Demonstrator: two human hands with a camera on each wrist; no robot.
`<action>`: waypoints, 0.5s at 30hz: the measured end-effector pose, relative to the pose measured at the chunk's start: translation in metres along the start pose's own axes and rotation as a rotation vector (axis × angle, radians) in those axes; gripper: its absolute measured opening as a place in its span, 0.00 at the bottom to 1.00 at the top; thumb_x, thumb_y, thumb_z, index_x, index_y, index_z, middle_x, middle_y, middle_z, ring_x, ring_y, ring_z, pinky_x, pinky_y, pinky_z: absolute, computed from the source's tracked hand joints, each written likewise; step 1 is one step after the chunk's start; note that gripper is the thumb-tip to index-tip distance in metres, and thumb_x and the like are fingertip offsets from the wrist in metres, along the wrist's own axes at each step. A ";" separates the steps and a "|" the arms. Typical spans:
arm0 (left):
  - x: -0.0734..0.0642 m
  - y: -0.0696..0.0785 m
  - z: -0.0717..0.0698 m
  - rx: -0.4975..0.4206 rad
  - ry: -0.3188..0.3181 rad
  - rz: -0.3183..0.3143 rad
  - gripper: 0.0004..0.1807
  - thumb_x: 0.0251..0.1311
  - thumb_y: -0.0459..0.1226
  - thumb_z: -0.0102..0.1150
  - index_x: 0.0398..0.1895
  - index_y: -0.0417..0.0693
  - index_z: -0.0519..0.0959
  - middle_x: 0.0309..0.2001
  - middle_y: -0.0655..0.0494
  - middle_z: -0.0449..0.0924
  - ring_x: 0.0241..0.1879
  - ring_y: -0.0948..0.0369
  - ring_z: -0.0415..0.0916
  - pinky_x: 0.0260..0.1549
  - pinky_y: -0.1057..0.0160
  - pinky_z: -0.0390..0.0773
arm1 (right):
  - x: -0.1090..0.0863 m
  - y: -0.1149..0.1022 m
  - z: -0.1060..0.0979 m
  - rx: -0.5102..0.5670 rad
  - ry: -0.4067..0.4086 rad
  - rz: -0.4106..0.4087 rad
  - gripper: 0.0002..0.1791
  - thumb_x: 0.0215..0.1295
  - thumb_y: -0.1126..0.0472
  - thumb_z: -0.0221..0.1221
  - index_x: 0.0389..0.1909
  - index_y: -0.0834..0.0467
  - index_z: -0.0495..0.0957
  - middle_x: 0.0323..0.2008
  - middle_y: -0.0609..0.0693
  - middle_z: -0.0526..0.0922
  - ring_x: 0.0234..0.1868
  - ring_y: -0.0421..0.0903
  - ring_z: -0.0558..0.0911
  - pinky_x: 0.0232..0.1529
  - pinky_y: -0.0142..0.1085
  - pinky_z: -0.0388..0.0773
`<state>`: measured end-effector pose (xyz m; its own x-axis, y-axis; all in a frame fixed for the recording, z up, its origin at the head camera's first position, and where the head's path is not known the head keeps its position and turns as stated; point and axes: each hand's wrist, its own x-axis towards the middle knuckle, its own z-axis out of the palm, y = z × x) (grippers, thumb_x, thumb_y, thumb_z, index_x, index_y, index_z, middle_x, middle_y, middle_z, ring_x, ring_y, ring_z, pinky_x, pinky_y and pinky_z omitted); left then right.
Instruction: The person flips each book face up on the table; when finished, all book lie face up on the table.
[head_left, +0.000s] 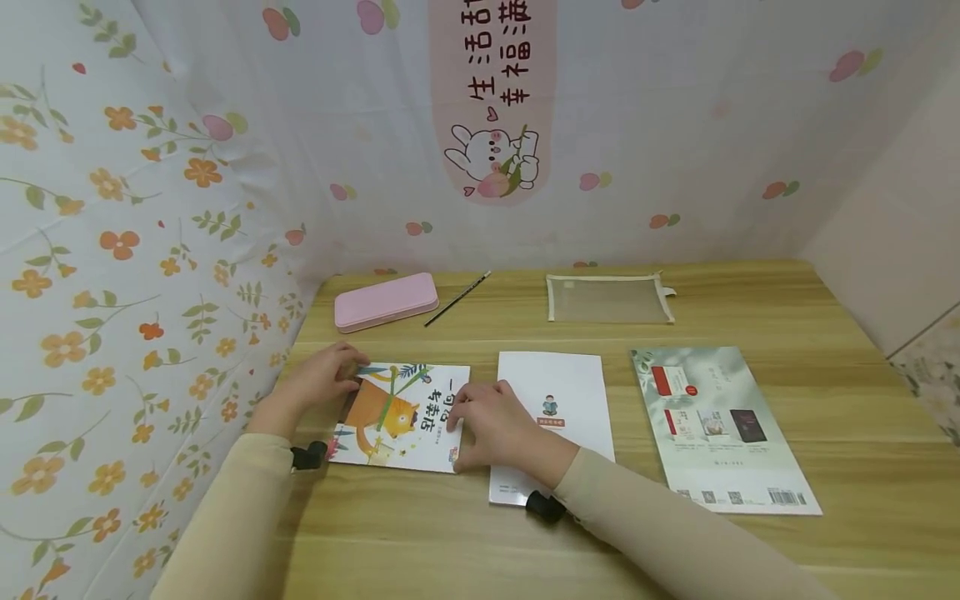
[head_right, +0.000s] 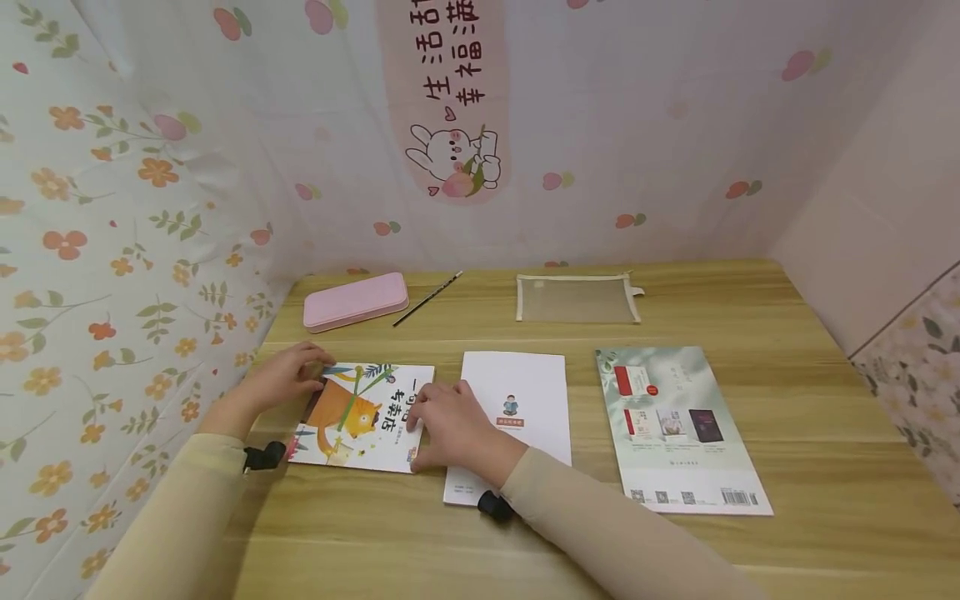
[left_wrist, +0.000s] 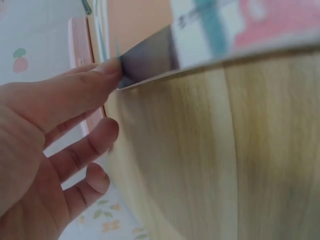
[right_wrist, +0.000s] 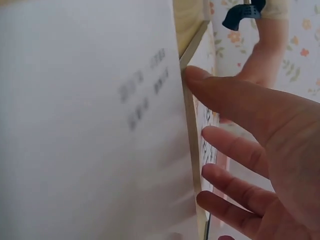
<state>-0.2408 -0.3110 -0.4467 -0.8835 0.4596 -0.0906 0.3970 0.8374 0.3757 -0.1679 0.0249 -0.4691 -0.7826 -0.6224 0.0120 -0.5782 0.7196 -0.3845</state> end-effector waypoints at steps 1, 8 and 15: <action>-0.001 -0.001 0.000 0.005 -0.001 -0.011 0.20 0.62 0.31 0.70 0.58 0.40 0.81 0.55 0.43 0.78 0.35 0.59 0.74 0.40 0.54 0.77 | 0.000 0.001 -0.001 -0.005 0.000 -0.006 0.26 0.40 0.37 0.81 0.41 0.41 0.87 0.53 0.41 0.80 0.60 0.44 0.76 0.61 0.47 0.64; -0.015 -0.003 0.001 0.041 0.017 -0.033 0.22 0.60 0.35 0.73 0.57 0.41 0.82 0.50 0.46 0.80 0.29 0.64 0.68 0.31 0.63 0.70 | -0.001 0.005 -0.006 -0.041 -0.003 -0.065 0.20 0.48 0.47 0.78 0.45 0.41 0.89 0.55 0.43 0.82 0.62 0.47 0.75 0.63 0.49 0.63; -0.028 -0.003 0.000 -0.033 0.038 -0.098 0.19 0.58 0.36 0.74 0.52 0.43 0.85 0.53 0.41 0.80 0.29 0.63 0.70 0.31 0.62 0.72 | -0.002 0.010 -0.013 -0.084 0.016 -0.077 0.15 0.53 0.50 0.75 0.44 0.40 0.91 0.54 0.41 0.84 0.62 0.47 0.76 0.63 0.49 0.63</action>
<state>-0.2173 -0.3264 -0.4450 -0.9267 0.3639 -0.0936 0.3005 0.8673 0.3968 -0.1749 0.0372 -0.4608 -0.7384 -0.6722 0.0539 -0.6536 0.6937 -0.3027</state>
